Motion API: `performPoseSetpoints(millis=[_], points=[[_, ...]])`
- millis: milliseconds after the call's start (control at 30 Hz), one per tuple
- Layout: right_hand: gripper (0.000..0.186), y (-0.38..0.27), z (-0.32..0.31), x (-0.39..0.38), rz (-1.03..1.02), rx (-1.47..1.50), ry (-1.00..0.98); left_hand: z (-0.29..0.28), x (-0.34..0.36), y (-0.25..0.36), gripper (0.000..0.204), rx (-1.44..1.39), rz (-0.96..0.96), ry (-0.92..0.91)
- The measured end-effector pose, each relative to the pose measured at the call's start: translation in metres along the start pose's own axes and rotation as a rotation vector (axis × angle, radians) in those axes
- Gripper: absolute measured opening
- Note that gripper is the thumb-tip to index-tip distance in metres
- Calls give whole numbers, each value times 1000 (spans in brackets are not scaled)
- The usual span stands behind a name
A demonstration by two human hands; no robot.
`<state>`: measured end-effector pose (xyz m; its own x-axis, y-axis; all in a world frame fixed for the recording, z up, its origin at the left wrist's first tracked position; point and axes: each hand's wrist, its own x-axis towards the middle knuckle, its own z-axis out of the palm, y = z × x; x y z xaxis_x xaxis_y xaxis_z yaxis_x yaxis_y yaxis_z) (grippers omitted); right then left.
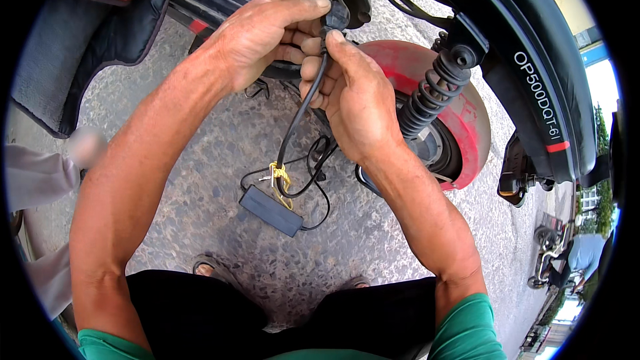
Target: The person squats beside a red electric scooter and repeatedly handles a small black electrical connector near the rear suspension. They disconnect and reconnect the plug several times, manipulating the wires with both hands. A second person stands nearby but does not assist.
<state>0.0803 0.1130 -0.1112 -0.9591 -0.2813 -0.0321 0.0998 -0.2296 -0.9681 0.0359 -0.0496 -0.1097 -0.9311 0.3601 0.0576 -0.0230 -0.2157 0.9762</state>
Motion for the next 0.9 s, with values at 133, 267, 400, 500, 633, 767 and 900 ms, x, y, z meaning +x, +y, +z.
performPoseSetpoints(millis=[133,267,400,500,633,767,900], points=[[36,1,0,1,18,41,21,2,1,-2,29,-5,14,-30],[34,1,-2,0,-29,-7,-6,2,3,-7,26,-24,13,-14],[30,1,2,-1,-17,-16,7,-1,1,-6,28,-66,-1,-31],[28,0,3,-3,-18,-39,20,1,-2,-3,31,-77,2,-61],[28,0,4,-5,-35,-80,14,3,-3,-2,30,-97,2,-58],[29,-1,4,-7,-39,-116,27,8,-9,5,29,-116,-5,-41],[28,0,4,-7,-30,-116,22,5,-8,3,22,-145,-28,-48]])
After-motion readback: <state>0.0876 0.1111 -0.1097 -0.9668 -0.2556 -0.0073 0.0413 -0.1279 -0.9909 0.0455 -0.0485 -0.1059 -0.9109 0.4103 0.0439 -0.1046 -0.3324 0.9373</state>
